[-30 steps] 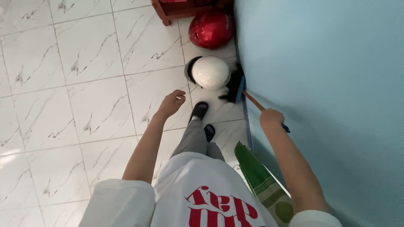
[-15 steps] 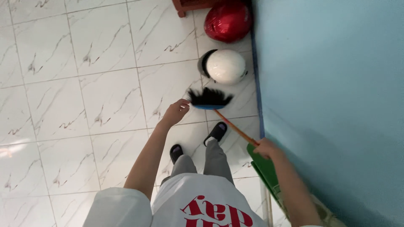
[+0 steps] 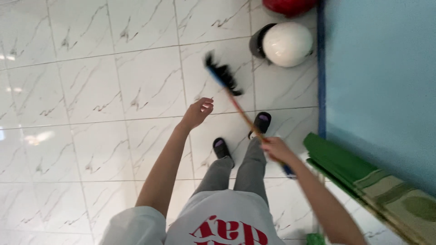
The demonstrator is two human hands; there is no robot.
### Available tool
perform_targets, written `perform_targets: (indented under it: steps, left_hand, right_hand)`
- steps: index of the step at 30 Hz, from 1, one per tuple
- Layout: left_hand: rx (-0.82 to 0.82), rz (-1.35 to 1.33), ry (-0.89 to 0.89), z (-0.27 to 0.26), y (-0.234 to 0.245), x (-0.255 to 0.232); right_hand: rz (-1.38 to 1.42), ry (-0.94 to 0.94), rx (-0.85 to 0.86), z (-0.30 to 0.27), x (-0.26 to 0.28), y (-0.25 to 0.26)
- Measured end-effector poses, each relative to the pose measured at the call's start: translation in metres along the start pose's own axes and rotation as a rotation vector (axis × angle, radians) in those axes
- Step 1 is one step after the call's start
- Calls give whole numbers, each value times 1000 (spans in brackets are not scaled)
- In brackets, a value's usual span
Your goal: Sweeping a tiled floor with a handheld brush.
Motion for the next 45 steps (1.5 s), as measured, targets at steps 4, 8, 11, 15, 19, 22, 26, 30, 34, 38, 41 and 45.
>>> perform_targets:
  steps: [4,8,11,15,19,22,26,30,34,38,41,45]
  left_hand:
    - [-21,-21,40,-28,26,28]
    - [-79,-43,51,-45,49,32]
    - [-125,-67,32,-53,59,35]
    - [-214,-65,80,-55,73,62]
    - [-302,-83,100,-48,78,87]
    - [-328,-96,155,-46,78,97]
    - [-356,-118,176,-33,75,109]
    - [-356,-87,229,-23,77,118]
    - [-382,-67,230,1,92,117]
    - [-396,-117,169,28,99,107]
    - [-385,-150,167,40,103,101]
    - [-386,-172,159,50,111,101]
  right_hand:
    - [-59,-328,-58,-110,-10,73]
    - [-182,-499,0,-159,-65,157]
    - [-169,-608,-100,-131,-123,191]
    - [-522,-570,-19,-50,-155,160]
    - [-714,-439,-39,43,-78,55]
    - [-448,-285,38,72,23,32]
    - [-393,-63,81,112,139,-19]
    - [-378,-11,128,177,216,-55]
    - [-181,97,223,233,273,-29]
    - [-157,171,167,202,291,45]
    - [-535,166,-43,159,287,106]
    - [-1015,-146,-250,169,281,155]
Point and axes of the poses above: each hand's wrist, its own z-axis towards the middle knuckle, its own y-axis out of the back of the hand, x = y × z, the point moved 4 cm from there along z, towards the middle knuckle, and after that the axes turned 14 degrees about -z, right-handed, at the moved point
